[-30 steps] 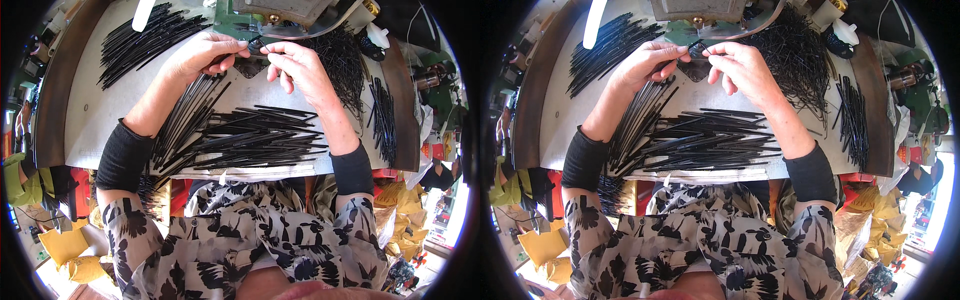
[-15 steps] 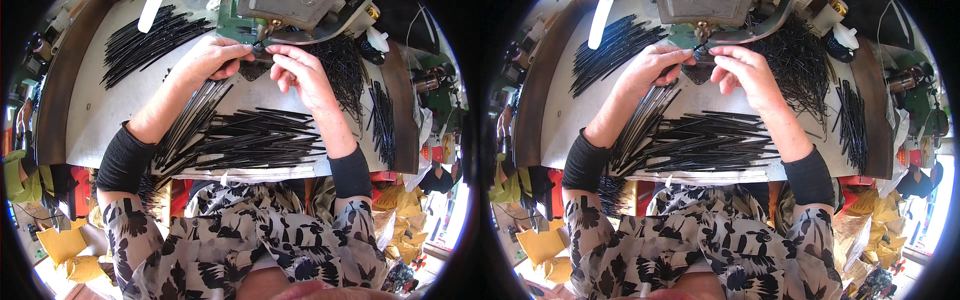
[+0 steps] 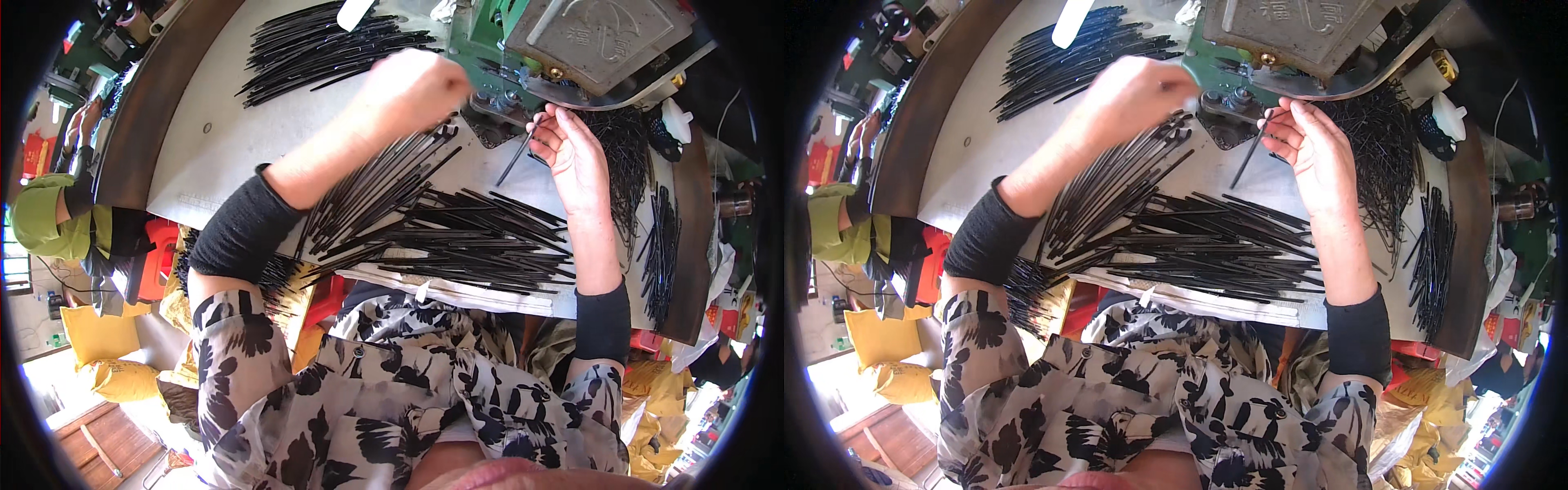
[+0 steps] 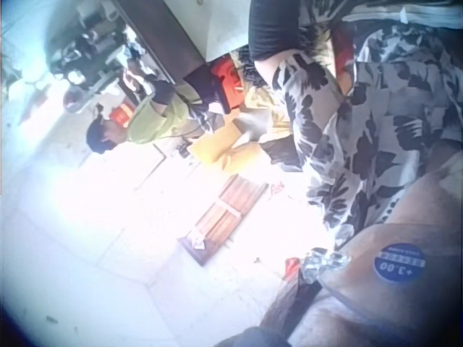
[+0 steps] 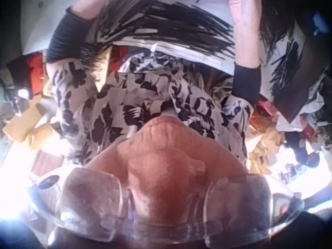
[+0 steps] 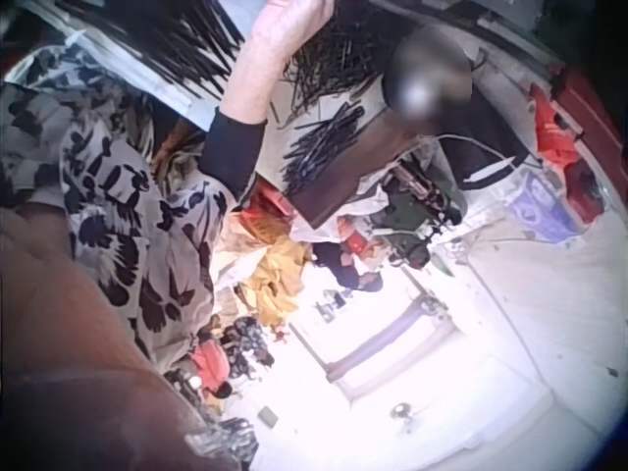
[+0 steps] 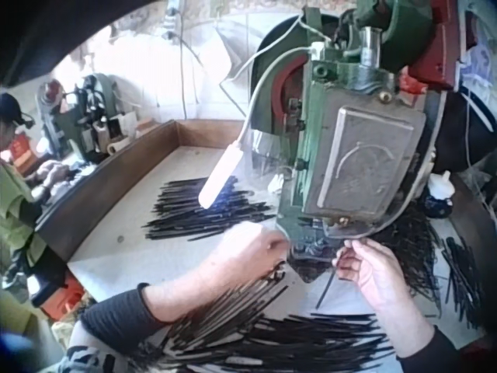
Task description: The person aligns umbrella ribs and metal pins by hand, fastens them together using a riveting machine, and stacks the assembled ribs on the table.
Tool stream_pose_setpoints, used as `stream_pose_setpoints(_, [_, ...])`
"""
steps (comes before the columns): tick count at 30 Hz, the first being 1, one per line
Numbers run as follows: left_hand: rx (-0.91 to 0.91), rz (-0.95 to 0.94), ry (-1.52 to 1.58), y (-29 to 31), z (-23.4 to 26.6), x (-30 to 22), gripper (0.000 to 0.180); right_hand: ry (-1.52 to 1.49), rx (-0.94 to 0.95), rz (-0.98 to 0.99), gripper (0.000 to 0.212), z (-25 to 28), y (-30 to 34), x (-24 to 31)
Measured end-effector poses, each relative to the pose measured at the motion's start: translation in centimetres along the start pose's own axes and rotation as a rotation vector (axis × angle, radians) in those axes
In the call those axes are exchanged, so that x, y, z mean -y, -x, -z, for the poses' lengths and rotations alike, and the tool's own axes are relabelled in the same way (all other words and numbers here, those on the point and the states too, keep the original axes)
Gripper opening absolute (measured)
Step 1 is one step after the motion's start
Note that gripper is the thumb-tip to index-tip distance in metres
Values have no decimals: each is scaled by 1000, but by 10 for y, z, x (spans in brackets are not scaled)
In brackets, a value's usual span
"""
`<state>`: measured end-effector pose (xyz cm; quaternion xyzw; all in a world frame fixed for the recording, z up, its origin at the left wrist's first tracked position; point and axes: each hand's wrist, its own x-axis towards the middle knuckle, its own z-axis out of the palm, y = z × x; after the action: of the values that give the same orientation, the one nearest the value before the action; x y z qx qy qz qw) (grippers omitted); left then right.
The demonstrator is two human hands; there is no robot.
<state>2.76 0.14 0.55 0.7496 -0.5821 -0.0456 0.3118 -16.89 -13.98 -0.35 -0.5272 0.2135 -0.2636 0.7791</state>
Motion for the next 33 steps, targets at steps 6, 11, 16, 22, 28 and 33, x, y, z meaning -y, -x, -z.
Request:
stream_pose_setpoints(6, [-129,102,-431,-11,10,58,21,-28,19,8,25,4,-3,-2])
stream_pose_setpoints(11, [-97,30,-532,-15,10,62,18,1,-6,8,26,-1,3,2])
stream_pose_setpoints(16, [30,75,-426,-3,25,55,16,11,2,-20,26,0,1,0])
stream_pose_setpoints(22, [6,76,-386,2,37,42,18,57,70,-47,27,-1,3,4])
stream_pose_setpoints(28, [-61,-115,-75,1,23,15,21,512,321,-135,27,-28,12,8])
stream_pose_setpoints(33, [257,131,519,0,12,-2,27,537,337,-115,30,-31,9,2])
